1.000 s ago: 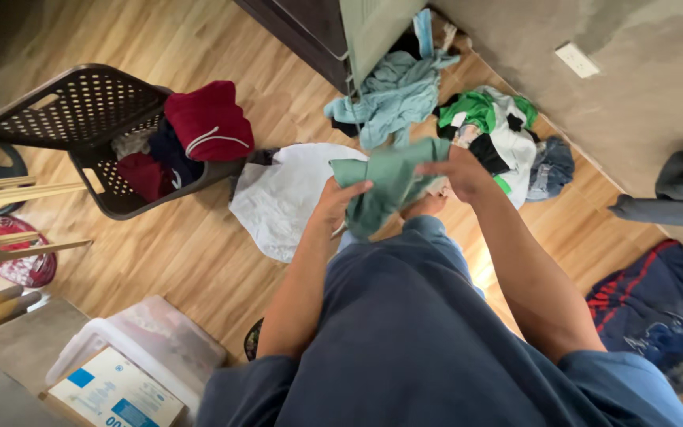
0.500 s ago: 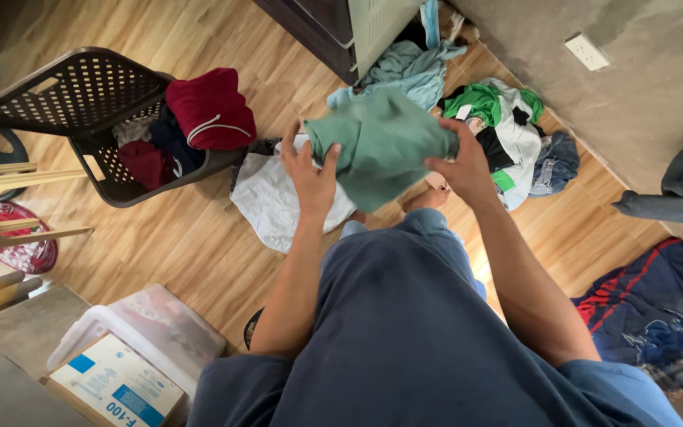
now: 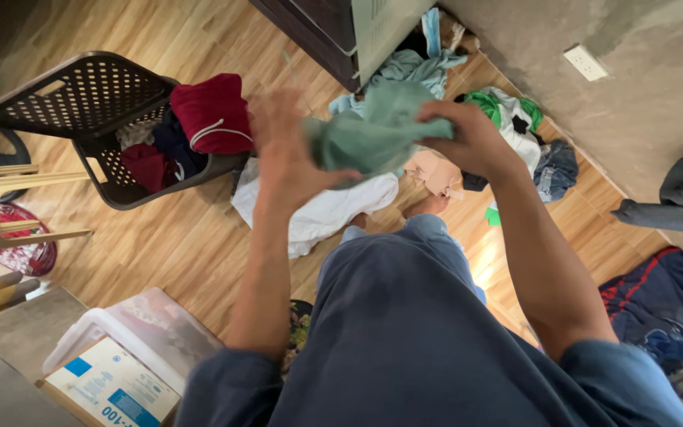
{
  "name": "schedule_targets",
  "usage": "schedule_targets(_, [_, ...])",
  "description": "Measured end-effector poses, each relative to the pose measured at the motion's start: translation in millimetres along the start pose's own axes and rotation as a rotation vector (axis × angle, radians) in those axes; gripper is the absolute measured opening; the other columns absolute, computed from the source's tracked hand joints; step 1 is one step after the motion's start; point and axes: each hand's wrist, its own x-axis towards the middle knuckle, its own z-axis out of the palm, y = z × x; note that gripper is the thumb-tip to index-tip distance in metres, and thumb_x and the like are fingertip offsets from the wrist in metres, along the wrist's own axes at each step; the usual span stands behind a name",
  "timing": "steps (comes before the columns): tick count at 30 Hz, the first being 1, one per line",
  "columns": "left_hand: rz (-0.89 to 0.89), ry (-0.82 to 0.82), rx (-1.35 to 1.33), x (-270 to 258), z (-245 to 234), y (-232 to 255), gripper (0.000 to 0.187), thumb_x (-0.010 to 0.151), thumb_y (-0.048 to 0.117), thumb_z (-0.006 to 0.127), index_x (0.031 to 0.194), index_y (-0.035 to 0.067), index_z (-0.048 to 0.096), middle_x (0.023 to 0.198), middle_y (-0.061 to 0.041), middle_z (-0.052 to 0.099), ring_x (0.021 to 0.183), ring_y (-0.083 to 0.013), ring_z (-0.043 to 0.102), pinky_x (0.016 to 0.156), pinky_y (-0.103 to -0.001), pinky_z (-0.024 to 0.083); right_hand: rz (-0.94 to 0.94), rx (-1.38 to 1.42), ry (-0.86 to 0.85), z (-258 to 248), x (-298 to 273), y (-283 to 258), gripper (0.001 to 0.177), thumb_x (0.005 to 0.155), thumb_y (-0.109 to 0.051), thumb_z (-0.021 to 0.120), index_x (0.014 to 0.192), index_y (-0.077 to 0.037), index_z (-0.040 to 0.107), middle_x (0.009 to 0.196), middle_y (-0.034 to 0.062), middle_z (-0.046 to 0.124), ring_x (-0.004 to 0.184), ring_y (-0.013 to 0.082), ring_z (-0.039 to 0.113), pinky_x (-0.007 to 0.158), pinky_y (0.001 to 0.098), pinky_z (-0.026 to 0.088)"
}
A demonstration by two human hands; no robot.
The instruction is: The person folds several pieces of clothing, including a red shirt, a green top, blue jeans, a light blue towel, and black items, placing them into a laundry basket.
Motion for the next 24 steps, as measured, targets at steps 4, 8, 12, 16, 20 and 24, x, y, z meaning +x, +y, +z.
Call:
schedule_targets(4, [-0.097, -0.476, -0.404, 38, 23, 27, 0.113, 0.058, 0.042, 0.096, 0.151, 0.004, 0.043, 0.131, -0.022, 0.064, 0.124, -0.0425, 0.055, 0.108, -0.048, 0.04, 0.246, -0.061, -0.193, 3, 36, -18, 0.034, 0.089, -0.015, 0.084, 0.117, -0.007, 0.066, 0.092, 0.0075, 0.068, 0.082, 0.0212, 0.061, 0.074, 0.033, 0.05])
schedule_targets(8, [-0.382, -0.758, -0.69, 43, 57, 26, 0.061, 0.082, 0.04, 0.083, 0.13, 0.005, 0.072, 0.112, -0.014, 0.08, 0.102, -0.0257, 0.077, 0.092, -0.037, 0.059, -0.015, 0.015, 0.151, 2, 18, 28, 0.036, 0.1, -0.012, 0.079, 0.128, -0.004, 0.058, 0.119, 0.0096, 0.067, 0.113, 0.0193, 0.065, 0.099, 0.0319, 0.052])
schedule_targets(12, [-0.59, -0.649, -1.114, 35, 84, 40, 0.063, 0.081, 0.032, 0.085, 0.131, 0.001, 0.061, 0.115, -0.009, 0.075, 0.101, -0.0186, 0.073, 0.086, -0.034, 0.06, 0.449, 0.043, 0.419, 18, -59, 143, 0.051, 0.098, -0.034, 0.067, 0.14, -0.009, 0.053, 0.128, 0.009, 0.063, 0.116, 0.0229, 0.06, 0.095, 0.0365, 0.05])
schedule_targets(16, [-0.755, -0.724, -1.292, 36, 96, 65, 0.058, 0.082, 0.028, 0.084, 0.128, -0.003, 0.065, 0.113, -0.011, 0.076, 0.097, -0.02, 0.074, 0.086, -0.036, 0.061, 0.963, 0.577, 0.328, 81, -142, 241, 0.075, 0.095, -0.06, 0.05, 0.156, -0.017, 0.041, 0.144, 0.0038, 0.052, 0.126, 0.024, 0.053, 0.095, 0.0388, 0.046])
schedule_targets(20, [-0.826, -0.797, -1.484, 29, 81, 100, 0.051, 0.088, 0.028, 0.08, 0.128, -0.002, 0.066, 0.112, -0.011, 0.075, 0.097, -0.0214, 0.074, 0.086, -0.038, 0.061, 0.952, 0.829, 0.248, 131, -134, 271, 0.079, 0.093, -0.061, 0.046, 0.158, -0.018, 0.038, 0.148, 0.0012, 0.049, 0.129, 0.0229, 0.053, 0.098, 0.0376, 0.045])
schedule_targets(24, [-0.943, -0.724, -1.701, 34, 65, 117, 0.048, 0.091, 0.027, 0.079, 0.13, 0.003, 0.064, 0.118, -0.008, 0.072, 0.104, -0.0179, 0.07, 0.091, -0.036, 0.058, 0.91, 1.074, 0.081, 159, -120, 266, 0.076, 0.09, -0.052, 0.05, 0.154, -0.013, 0.041, 0.141, 0.0054, 0.053, 0.124, 0.0257, 0.056, 0.097, 0.04, 0.047])
